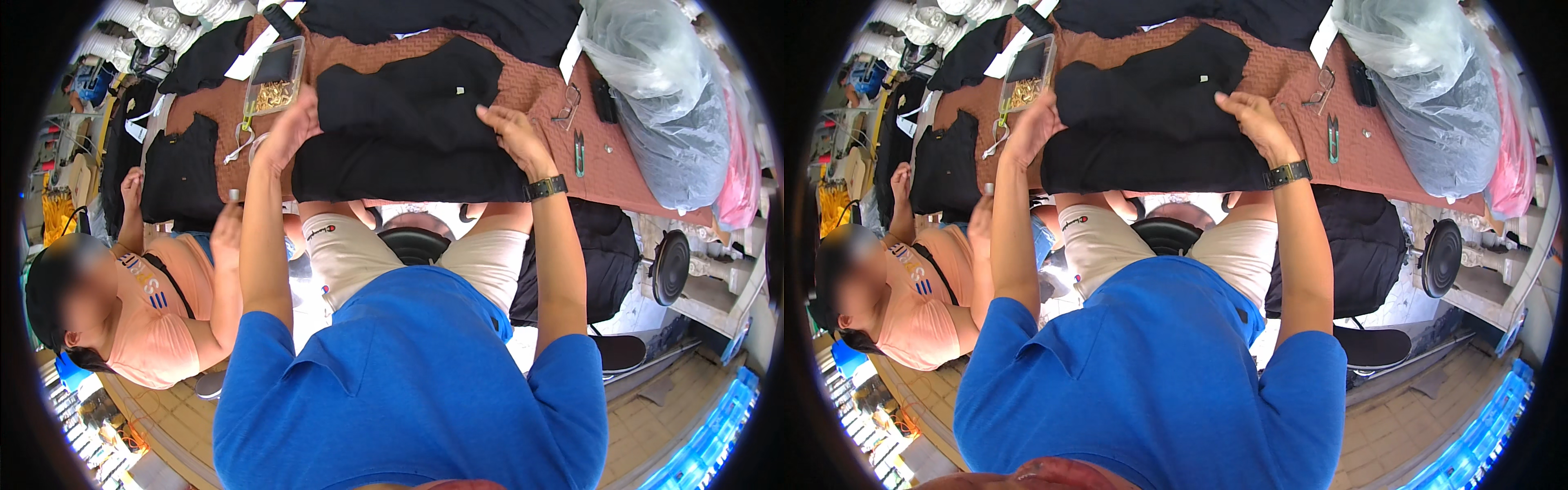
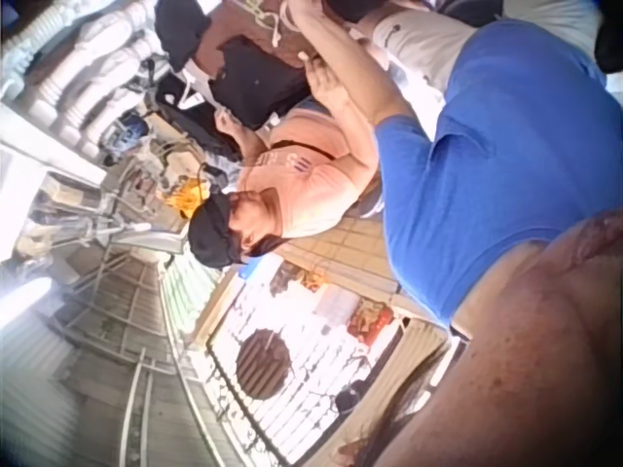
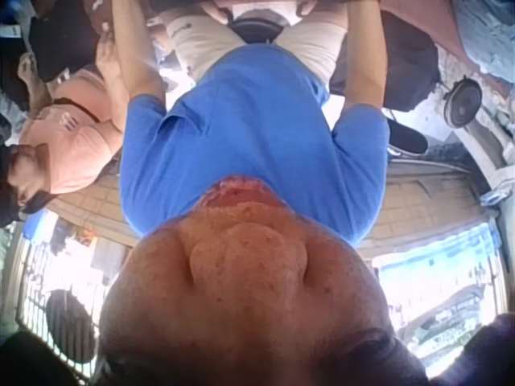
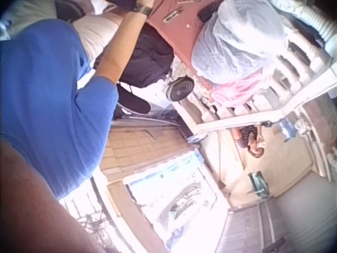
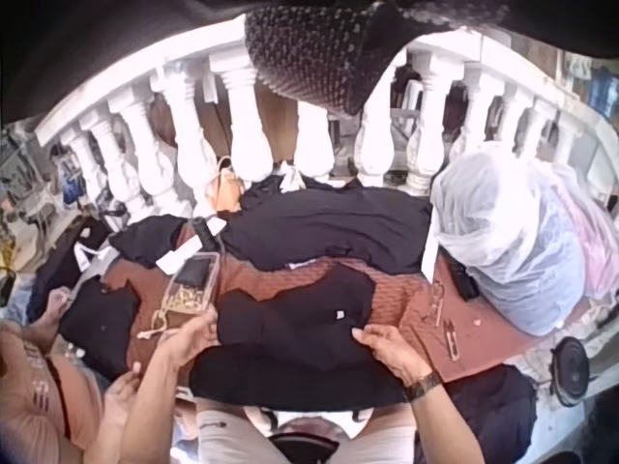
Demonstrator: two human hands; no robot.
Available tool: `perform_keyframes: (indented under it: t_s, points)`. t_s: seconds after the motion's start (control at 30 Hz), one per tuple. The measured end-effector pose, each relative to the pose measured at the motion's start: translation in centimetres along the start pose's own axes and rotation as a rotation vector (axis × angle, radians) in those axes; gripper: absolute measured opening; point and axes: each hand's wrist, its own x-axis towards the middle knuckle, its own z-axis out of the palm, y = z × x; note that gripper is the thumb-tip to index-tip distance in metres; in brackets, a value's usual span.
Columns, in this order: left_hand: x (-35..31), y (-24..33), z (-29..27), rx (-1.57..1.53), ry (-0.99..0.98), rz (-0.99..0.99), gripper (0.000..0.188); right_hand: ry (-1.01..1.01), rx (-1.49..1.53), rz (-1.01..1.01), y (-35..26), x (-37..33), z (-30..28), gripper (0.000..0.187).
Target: The person positions and aligns black fabric panels on a workspace, uses shears to trim edges, and places a white template over the material to mark or pin the fabric.
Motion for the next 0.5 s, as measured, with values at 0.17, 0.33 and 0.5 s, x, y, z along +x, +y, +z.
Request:
perform_keyframes:
  t_s: [0.17,0.33,0.5]
  points:
    - [-0.7,-1.8,-0.7,0.340,0.209,0.033,0.032,-0.076,0.434,-0.076,-0.8,-0.8,1.1,0.025]
    - [-2.1,0.0,-0.7,-0.101,0.208,0.364,0.019,-0.186,0.878,-0.105,-1.4,-1.1,0.3,0.035]
    - [-4.5,1.9,0.4,-0.333,0.185,0.501,0.037,-0.404,1.045,-0.144,-3.7,-2.9,0.0,0.039]
